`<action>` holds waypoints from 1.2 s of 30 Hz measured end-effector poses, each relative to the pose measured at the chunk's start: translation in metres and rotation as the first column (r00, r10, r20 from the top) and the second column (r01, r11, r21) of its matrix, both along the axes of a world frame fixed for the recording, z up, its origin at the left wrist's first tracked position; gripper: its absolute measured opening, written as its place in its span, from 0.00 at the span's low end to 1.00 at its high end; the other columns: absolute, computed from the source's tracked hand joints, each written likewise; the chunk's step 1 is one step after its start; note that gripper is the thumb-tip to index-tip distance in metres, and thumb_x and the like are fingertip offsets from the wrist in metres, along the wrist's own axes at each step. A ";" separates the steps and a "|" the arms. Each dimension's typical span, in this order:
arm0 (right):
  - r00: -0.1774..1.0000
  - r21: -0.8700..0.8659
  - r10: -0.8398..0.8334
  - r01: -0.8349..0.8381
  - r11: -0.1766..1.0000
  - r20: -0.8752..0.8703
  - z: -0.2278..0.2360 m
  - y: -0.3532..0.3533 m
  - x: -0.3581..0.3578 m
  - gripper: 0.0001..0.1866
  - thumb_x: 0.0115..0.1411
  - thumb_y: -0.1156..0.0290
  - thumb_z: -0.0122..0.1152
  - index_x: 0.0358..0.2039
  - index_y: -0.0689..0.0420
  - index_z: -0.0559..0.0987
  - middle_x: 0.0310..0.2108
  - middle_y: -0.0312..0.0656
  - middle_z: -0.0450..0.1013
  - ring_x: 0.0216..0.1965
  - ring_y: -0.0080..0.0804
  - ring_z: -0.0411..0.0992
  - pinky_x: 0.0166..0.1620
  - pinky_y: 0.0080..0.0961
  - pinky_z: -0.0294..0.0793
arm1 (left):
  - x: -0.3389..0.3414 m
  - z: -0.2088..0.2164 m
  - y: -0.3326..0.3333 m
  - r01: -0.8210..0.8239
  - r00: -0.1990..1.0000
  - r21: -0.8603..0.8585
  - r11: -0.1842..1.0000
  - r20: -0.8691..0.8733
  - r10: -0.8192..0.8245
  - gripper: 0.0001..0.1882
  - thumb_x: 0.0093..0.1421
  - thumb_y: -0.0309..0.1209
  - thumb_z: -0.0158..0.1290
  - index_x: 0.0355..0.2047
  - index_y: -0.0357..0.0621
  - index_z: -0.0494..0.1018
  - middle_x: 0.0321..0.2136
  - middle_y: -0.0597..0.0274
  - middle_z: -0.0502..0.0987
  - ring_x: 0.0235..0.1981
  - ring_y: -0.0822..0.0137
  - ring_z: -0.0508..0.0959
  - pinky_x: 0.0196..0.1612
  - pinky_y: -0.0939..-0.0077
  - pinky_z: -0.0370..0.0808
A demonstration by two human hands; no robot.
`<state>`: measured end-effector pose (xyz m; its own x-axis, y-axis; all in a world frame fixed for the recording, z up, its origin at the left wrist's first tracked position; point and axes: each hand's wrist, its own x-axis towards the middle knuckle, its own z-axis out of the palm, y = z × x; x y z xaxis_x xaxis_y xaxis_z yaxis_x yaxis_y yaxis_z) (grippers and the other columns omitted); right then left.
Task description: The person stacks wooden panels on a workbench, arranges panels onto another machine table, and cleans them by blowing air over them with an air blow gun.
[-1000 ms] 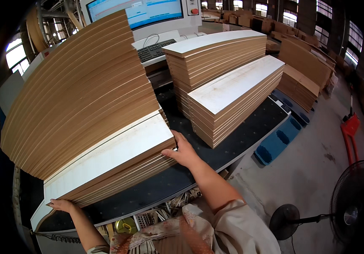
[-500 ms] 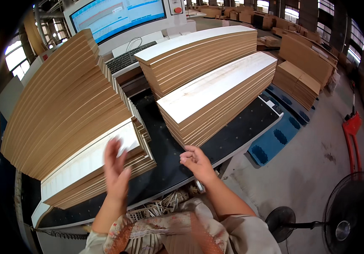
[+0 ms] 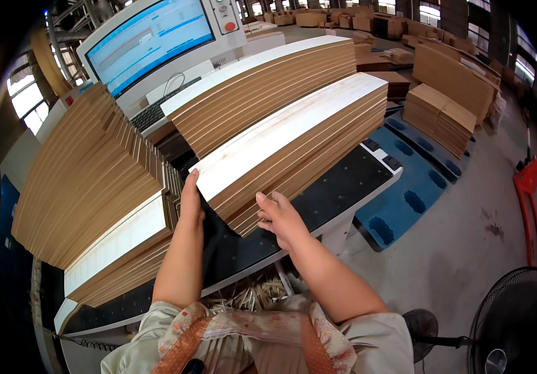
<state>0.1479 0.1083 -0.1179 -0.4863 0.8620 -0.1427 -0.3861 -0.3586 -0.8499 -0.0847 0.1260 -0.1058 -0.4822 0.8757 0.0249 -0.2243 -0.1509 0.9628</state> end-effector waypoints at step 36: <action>0.931 -0.122 -0.208 0.253 0.960 0.299 0.033 -0.161 0.239 0.37 0.44 0.63 0.62 0.53 0.67 0.62 0.45 0.50 0.69 0.40 0.38 0.72 0.45 0.33 0.71 | 0.267 -0.002 0.074 0.845 0.395 0.097 0.526 0.550 -0.736 0.32 0.54 0.47 0.51 0.53 0.39 0.62 0.48 0.48 0.69 0.49 0.50 0.70 0.52 0.53 0.65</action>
<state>0.3869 -0.0529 -0.0849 -0.1973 0.9013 -0.3856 -0.2275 -0.4247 -0.8763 0.1823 0.1999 -0.1074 0.5404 0.8262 -0.1592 -0.5636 0.4959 0.6607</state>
